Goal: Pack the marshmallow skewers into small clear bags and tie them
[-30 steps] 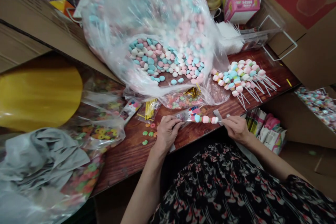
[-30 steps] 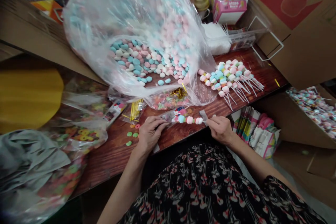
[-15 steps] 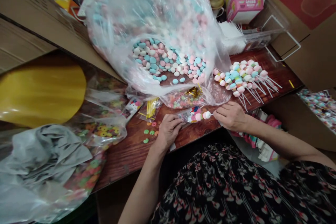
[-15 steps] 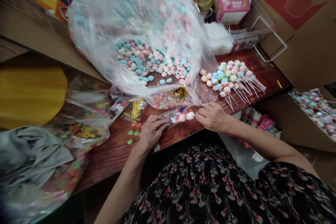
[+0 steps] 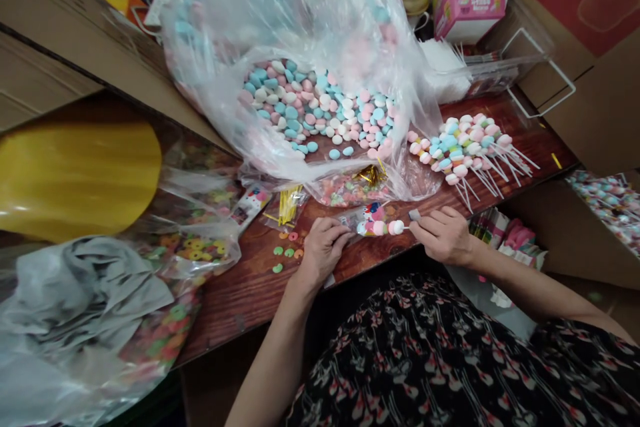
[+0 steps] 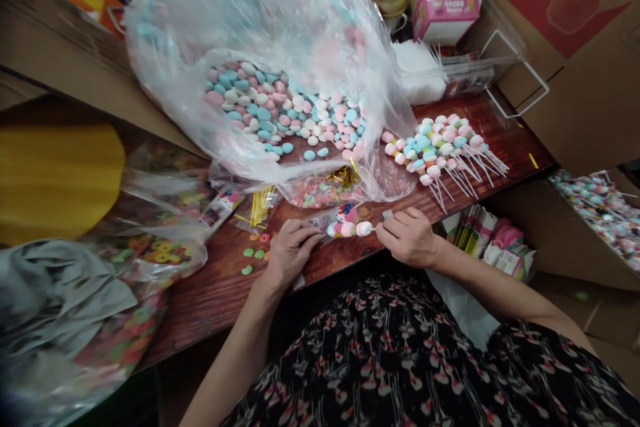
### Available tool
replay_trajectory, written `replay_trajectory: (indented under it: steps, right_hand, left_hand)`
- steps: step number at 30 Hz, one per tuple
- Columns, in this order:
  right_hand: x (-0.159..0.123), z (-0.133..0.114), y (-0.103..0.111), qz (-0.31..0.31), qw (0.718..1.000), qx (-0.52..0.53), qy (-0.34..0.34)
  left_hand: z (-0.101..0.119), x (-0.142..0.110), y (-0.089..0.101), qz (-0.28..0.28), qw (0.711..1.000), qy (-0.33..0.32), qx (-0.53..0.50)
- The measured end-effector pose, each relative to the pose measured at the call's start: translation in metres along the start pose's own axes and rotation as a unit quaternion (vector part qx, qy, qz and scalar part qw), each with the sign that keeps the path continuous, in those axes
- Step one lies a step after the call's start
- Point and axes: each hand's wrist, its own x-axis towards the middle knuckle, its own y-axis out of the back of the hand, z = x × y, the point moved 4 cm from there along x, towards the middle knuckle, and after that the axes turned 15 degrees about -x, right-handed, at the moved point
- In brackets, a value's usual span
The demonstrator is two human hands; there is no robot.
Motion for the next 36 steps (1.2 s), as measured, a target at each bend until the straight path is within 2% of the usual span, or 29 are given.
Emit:
replay_trajectory:
  steps: [7, 13, 19, 23, 30, 36]
  right_hand:
    - [-0.013, 0.006, 0.005, 0.055, 0.998, -0.003, 0.018]
    - [-0.021, 0.004, 0.001, 0.045, 0.998, 0.029, -0.023]
    - [-0.01, -0.001, 0.0, 0.056, 0.998, 0.009, -0.002]
    - [0.003, 0.001, -0.004, 0.012, 1.0, 0.005, -0.006]
    - [0.012, 0.01, -0.013, -0.119, 0.993, 0.005, -0.024]
    - [0.014, 0.009, -0.016, -0.129, 0.991, 0.018, -0.02]
  left_hand:
    - [0.003, 0.001, -0.002, -0.016, 1.0, 0.011, 0.01]
    - [0.001, 0.001, -0.003, -0.012, 1.0, 0.015, 0.007]
    - [0.001, 0.002, -0.003, -0.016, 1.0, 0.002, 0.009]
    - [0.002, 0.002, -0.003, -0.02, 1.0, 0.0, 0.01]
    - [0.001, -0.001, -0.004, -0.015, 1.0, -0.001, 0.022]
    - [0.001, -0.002, -0.004, -0.017, 1.0, -0.001, 0.02]
